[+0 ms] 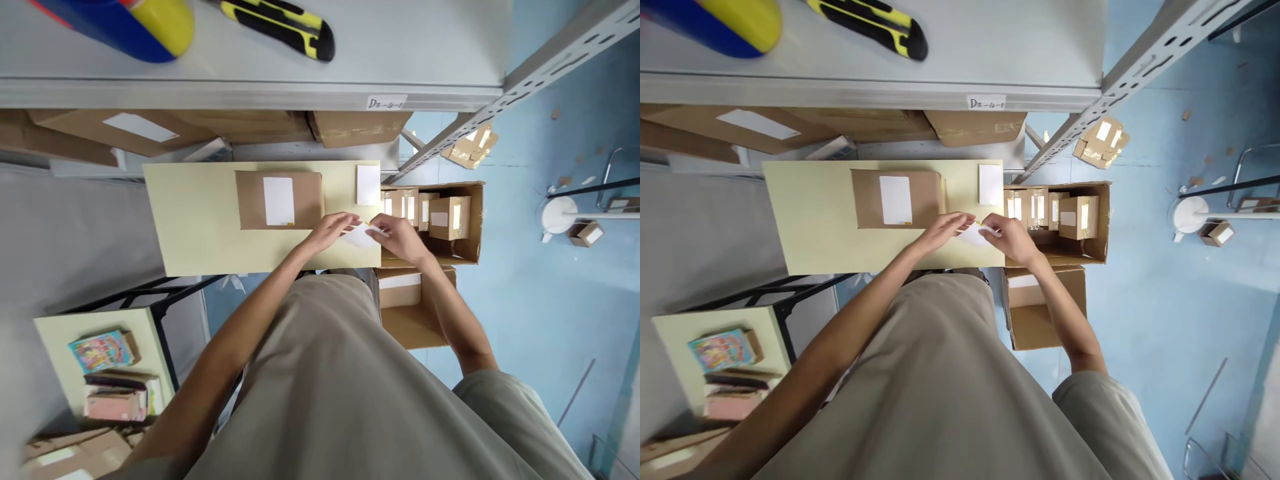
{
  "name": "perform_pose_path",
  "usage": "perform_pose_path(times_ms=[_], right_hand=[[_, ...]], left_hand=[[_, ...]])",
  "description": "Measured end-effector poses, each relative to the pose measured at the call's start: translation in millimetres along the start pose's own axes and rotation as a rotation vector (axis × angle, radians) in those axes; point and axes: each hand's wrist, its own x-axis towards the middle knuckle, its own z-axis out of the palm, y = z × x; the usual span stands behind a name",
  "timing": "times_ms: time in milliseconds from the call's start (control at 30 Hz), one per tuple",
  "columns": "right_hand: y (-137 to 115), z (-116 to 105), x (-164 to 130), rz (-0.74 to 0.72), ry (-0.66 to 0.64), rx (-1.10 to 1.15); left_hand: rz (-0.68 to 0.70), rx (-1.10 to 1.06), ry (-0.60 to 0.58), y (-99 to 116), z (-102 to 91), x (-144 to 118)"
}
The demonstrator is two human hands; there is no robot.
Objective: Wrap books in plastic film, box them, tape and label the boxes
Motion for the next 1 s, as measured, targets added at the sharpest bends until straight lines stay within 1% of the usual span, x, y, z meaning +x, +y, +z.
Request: perform_pose_path(times_ms=[67, 133, 167, 233, 333, 467, 633, 867, 1000], right_hand=[[-6, -2, 9, -0.025, 0.077, 0.274], [-13, -1, 20, -0.027, 0.097, 0.444], [-17, 1, 25, -0.026, 0.088, 0.486], [-27, 6, 34, -0.026, 0.06, 0.514], [-42, 15, 41, -0.031, 0.02, 0.503], [-62, 28, 44, -0.037, 0.01, 0.473], [-87, 48, 47, -0.053, 0.037, 0.436], [-122, 86, 59, -0.054, 0.05, 0.364], [-138, 115, 74, -0.08, 0.083, 0.224]], left_hand=[[-0.027, -0.168, 0.049, 8, -16.3, -37], [-0.023, -0.295, 0.117, 15, -31.3, -72], [-0.012, -0.333, 0.144, 18, -37.4, -88], [0.018, -0.34, 0.185, 24, -46.7, -114], [0.06, -0.258, 0.225, 30, -55.6, -140], [0.105, -0.172, 0.23, 32, -67.5, -158], [0.144, -0.15, 0.224, 26, -90.3, -173], [0.164, -0.197, 0.205, 9, -131.8, -197], [0.181, -0.196, 0.216, -4, -159.8, -211]])
